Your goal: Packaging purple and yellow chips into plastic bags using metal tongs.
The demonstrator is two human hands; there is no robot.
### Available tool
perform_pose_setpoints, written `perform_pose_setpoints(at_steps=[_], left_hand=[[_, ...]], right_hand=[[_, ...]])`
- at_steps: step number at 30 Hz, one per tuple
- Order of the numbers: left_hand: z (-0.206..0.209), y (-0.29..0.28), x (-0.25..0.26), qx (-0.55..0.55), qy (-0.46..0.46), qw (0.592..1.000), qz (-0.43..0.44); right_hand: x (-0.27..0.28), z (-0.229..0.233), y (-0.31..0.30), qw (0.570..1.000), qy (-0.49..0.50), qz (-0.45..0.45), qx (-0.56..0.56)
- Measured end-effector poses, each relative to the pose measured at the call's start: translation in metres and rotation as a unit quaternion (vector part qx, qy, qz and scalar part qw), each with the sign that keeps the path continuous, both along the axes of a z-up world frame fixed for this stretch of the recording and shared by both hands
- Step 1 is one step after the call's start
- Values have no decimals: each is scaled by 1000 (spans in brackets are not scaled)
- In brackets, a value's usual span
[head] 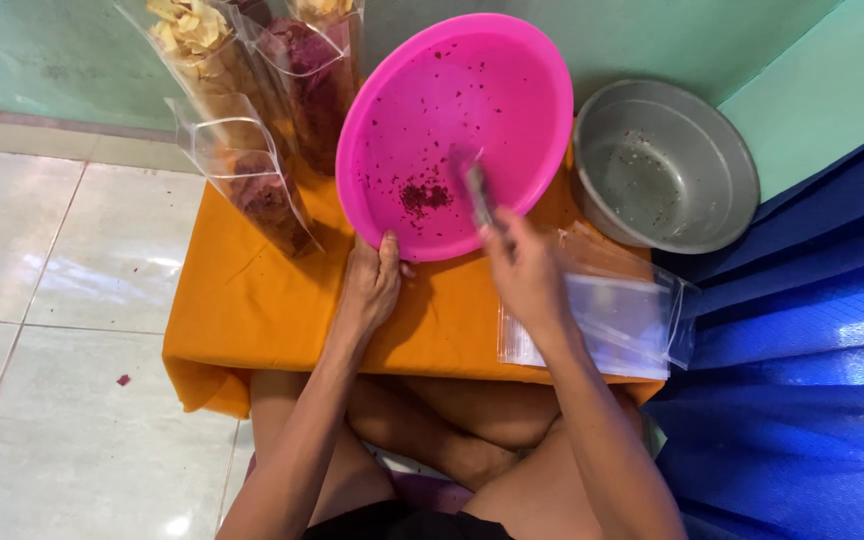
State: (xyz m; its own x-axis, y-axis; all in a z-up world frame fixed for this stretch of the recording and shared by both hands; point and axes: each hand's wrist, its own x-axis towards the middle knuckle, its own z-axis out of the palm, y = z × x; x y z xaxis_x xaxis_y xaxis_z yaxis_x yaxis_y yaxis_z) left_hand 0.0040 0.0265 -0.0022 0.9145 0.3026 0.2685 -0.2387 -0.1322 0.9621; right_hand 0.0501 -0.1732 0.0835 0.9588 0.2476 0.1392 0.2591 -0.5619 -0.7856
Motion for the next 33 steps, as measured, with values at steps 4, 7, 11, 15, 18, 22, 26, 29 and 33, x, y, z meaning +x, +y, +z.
perform_pose_setpoints(at_steps=[4,7,11,15,18,22,26,29,33], left_hand=[[0,2,-3,-4,-2,1000,-9],[-2,3,-1,16,-8,1000,-15],[-5,-1,-1,5,-8,1000,8],[13,-2,-7,30,11,999,0],[-4,-1,-3,41,-20,999,3],[0,-2,-4,50,21,999,1],[-18,1,-1,45,-3,999,-27],[-23,1,-1,36,-7,999,-23],[-12,-3,-3,87,-10,996,-29]], right_hand=[[14,21,-6,977,-205,-60,-6],[16,19,-14,950,-288,-45,-114],[1,23,-18,976,-168,14,-136],[-11,16,-8,985,-67,2,-162],[-6,-1,-12,988,-141,41,-49],[-16,-7,15,992,18,60,106],[-33,16,33,975,152,99,131],[-25,12,31,978,164,63,109],[-24,24,36,932,146,133,304]])
